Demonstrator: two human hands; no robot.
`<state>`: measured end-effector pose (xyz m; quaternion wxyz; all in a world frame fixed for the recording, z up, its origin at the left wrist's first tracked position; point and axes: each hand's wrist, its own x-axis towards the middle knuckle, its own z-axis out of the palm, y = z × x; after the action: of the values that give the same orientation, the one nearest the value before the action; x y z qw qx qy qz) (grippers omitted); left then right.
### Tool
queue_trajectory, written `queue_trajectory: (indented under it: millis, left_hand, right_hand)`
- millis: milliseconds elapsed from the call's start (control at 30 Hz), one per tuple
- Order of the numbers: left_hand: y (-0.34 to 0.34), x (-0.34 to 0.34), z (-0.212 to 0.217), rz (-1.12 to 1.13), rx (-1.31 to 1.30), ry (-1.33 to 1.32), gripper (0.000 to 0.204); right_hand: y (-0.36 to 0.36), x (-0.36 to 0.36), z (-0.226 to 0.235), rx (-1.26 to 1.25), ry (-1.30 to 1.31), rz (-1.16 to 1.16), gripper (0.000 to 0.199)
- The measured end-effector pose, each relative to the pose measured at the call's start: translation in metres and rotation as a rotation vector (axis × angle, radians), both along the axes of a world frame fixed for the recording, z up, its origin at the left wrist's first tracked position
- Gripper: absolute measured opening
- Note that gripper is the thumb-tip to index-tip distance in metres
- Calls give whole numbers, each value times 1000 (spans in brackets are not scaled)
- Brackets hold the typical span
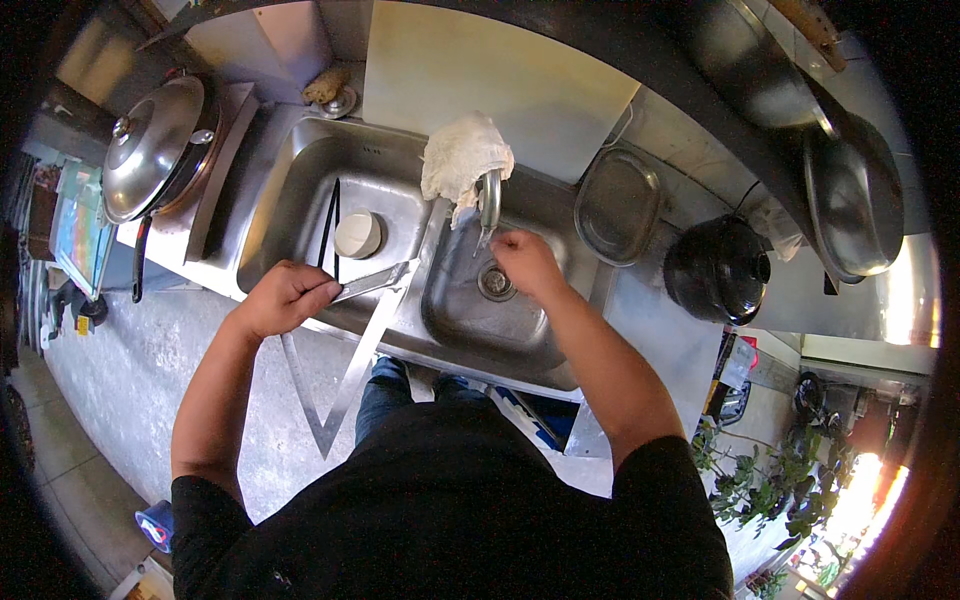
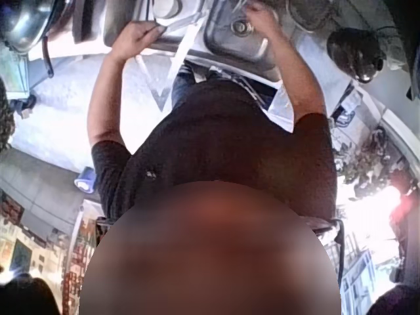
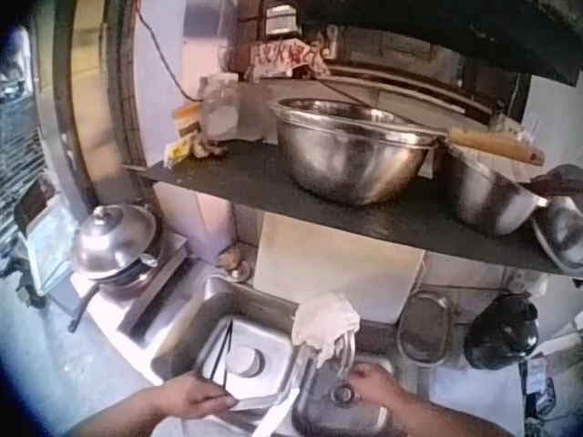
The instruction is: The person applies a white adhesive from a squeeze bottle along the edges of a metal set square, then rinses the tool under running water and dries it with a cloth. The person then uses a small handheld tool to scrape or clean the edges of the set square.
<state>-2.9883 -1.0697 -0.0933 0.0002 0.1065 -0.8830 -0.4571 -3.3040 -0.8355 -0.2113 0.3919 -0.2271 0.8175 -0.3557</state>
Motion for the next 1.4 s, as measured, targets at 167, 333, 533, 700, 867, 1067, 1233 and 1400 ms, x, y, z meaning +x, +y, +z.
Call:
queue_trajectory:
  millis: [167, 333, 533, 700, 867, 1067, 1233, 1400]
  left_hand:
    - [2, 5, -1, 10, 22, -6, 30]
    - [1, 11, -1, 7, -13, 67, 29]
    - [-2, 17, 7, 17, -31, 68, 30]
    - [-2, 18, 18, 8, -32, 68, 29]
    - [4, 20, 29, 36, -58, 85, 30]
    - [12, 23, 39, 104, -97, 72, 33]
    - [24, 22, 41, 189, -97, 36, 36]
    - [37, 27, 38, 290, -67, 43, 37]
  right_hand:
    - [-32, -14, -24, -68, 115, 392, 31]
    - [-55, -14, -32, -47, 67, 633, 40]
    - [-64, -30, -17, -170, 136, 676, 46]
    - [-62, -29, -26, -236, 12, 494, 45]
    - [-23, -3, -44, 182, -132, 398, 48]
    - [32, 60, -45, 321, 452, 379, 64]
    - [43, 70, -25, 243, 506, 403, 72]
    - [61, 65, -21, 267, 391, 380, 76]
